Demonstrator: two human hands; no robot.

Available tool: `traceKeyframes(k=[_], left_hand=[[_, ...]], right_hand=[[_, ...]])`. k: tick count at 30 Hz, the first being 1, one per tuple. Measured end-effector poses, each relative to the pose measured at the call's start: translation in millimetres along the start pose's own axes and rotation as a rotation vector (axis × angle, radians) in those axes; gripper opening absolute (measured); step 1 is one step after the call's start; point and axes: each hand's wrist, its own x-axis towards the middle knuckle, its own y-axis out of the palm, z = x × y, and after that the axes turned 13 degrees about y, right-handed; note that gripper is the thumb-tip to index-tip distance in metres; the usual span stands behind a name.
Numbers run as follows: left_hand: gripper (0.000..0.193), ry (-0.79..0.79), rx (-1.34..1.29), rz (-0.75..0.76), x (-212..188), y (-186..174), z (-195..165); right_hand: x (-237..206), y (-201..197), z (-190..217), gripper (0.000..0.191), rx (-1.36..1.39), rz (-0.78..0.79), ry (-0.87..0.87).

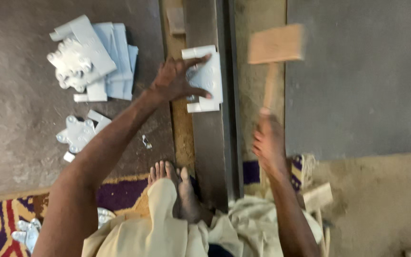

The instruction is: The person sits on the floor and hammers embossed aluminum sheets flat against a metal beam using a wooden mallet, then places the flattened piece onto a pile of finished pieces beside them and picks up the next sheet.

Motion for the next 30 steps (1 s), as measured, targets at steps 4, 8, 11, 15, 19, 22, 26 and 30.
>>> traceKeyframes(k=[4,8,11,15,19,22,26,30], left_hand=[[0.119,0.004,-0.037,0.010,-1.4,-2.3,-7.9],[0.120,-0.021,-0.078,0.018,-3.3,4.9,-6.5],[0.123,0.054,-0.080,-0.035,-3.8,8.5,-3.5],[0.121,-0.058,0.035,0.050,-3.4,4.5,-3.9],[0.123,-0.033,-0.041,-0.008,-1.7,0.7,-7.4],[0.124,-0.122,-0.078,0.104,-2.0,1.1,-8.0],[0.118,-0.004,-0.013,-0.004,-3.9,0.3,-5.6],[0.121,-0.033,-0.128,-0.012,-1.2,-2.2,-3.7]], right_hand=[[-39.5,-49.8,7.9,0.045,0.390,-0.066,-0.315],[-41.9,-43.0,-31.9,0.052,0.565,-0.081,-0.624],[-30.6,-26.7,-65.7,0.051,-0.076,0.042,-0.129],[-26.6,-31.9,-74.5,0.042,0.357,-0.003,0.098],[-30.9,-32.3,-60.1,0.047,0.387,-0.086,-0.329],[-24.3,-17.4,-53.4,0.048,-0.002,-0.099,-0.118],[-3.5,-10.0,-50.0,0.045,0.333,0.073,0.037],[15.0,-10.7,-51.7,0.046,0.489,-0.021,-0.318]])
